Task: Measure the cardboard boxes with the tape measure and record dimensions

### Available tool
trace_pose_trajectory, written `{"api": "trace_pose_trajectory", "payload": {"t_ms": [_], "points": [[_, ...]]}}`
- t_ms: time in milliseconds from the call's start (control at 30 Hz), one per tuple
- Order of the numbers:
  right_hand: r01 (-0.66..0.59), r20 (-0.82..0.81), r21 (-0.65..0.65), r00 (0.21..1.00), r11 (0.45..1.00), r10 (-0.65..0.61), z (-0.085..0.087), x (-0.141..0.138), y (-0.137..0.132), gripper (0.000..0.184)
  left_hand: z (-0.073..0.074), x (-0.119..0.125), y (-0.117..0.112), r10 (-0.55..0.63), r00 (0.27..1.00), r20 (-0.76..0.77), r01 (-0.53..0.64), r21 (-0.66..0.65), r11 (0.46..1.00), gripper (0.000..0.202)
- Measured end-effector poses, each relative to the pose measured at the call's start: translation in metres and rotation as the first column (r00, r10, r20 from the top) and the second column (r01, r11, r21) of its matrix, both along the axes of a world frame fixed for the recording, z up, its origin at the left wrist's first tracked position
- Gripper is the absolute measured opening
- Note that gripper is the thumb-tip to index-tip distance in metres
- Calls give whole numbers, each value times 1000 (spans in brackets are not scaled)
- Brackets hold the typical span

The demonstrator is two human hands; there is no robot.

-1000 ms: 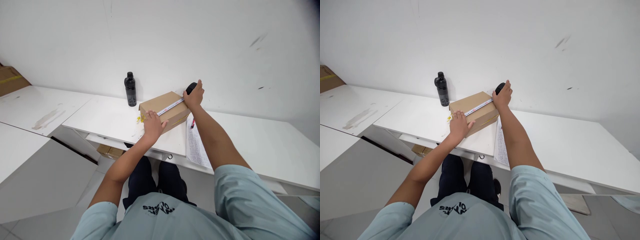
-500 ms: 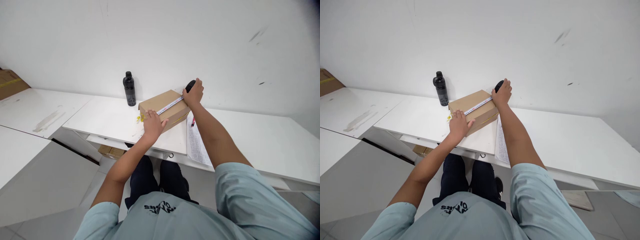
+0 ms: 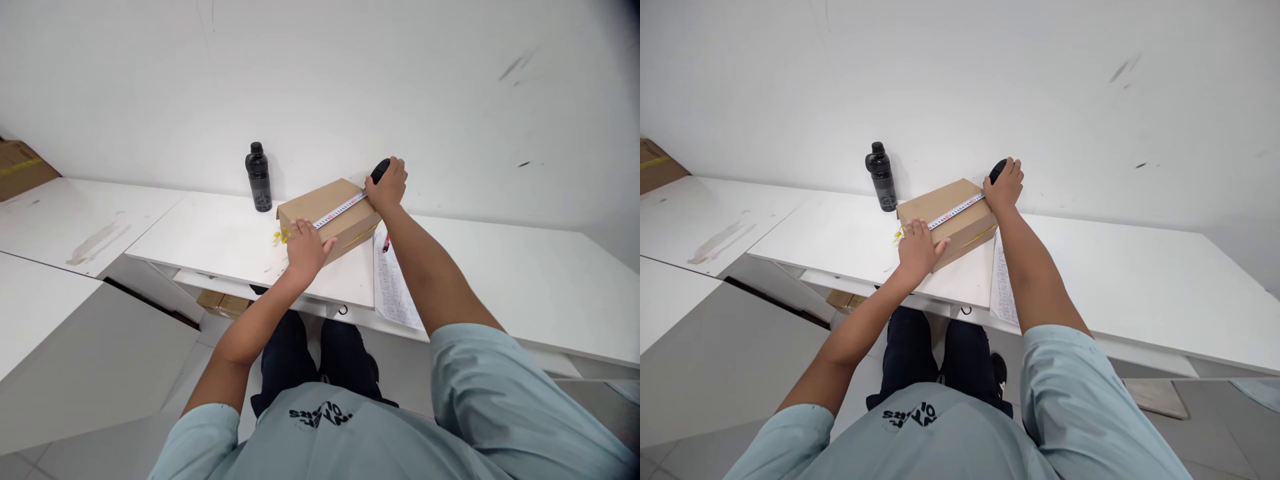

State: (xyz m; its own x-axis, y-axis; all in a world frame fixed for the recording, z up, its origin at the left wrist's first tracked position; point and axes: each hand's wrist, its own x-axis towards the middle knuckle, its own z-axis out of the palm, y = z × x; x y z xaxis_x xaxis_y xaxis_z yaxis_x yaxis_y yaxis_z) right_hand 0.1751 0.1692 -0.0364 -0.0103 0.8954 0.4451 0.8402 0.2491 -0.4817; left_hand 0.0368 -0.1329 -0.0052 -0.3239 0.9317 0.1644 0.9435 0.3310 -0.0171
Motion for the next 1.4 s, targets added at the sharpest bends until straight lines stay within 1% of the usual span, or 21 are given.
{"api": "trace_pose_trajectory", "payload": {"t_ms": [400, 567, 867, 933, 1067, 1267, 1400], "points": [[-7, -34, 39, 999, 999, 8, -5, -2, 6, 88, -2, -2, -1, -4, 1000, 3, 4, 18, 1000, 82], [16, -8, 18, 1000, 1000, -16, -3, -4, 4, 87, -3, -1, -1, -3, 1000, 2, 3, 32, 999, 81], [3, -2, 11, 1000, 1000, -3, -3, -2, 5, 86, -5, -2, 0, -6, 1000, 7, 6, 34, 999, 82], [-2, 10, -8, 1000, 1000, 2, -3, -3, 6, 88, -4, -2, 0, -5, 1000, 5, 4, 35, 999, 81], [-14, 39, -64, 999, 998, 17, -3, -5, 10, 99, -3, -1, -2, -6, 1000, -7, 6, 24, 1000, 83], [-119, 8, -73, 993, 990, 120, -6, -3, 17, 110, -5, 0, -3, -2, 1000, -2, 2, 38, 999, 82], [-141, 19, -98, 989, 985, 144, -5, -1, 17, 113, -5, 0, -3, -2, 1000, -2, 2, 30, 1000, 79]]}}
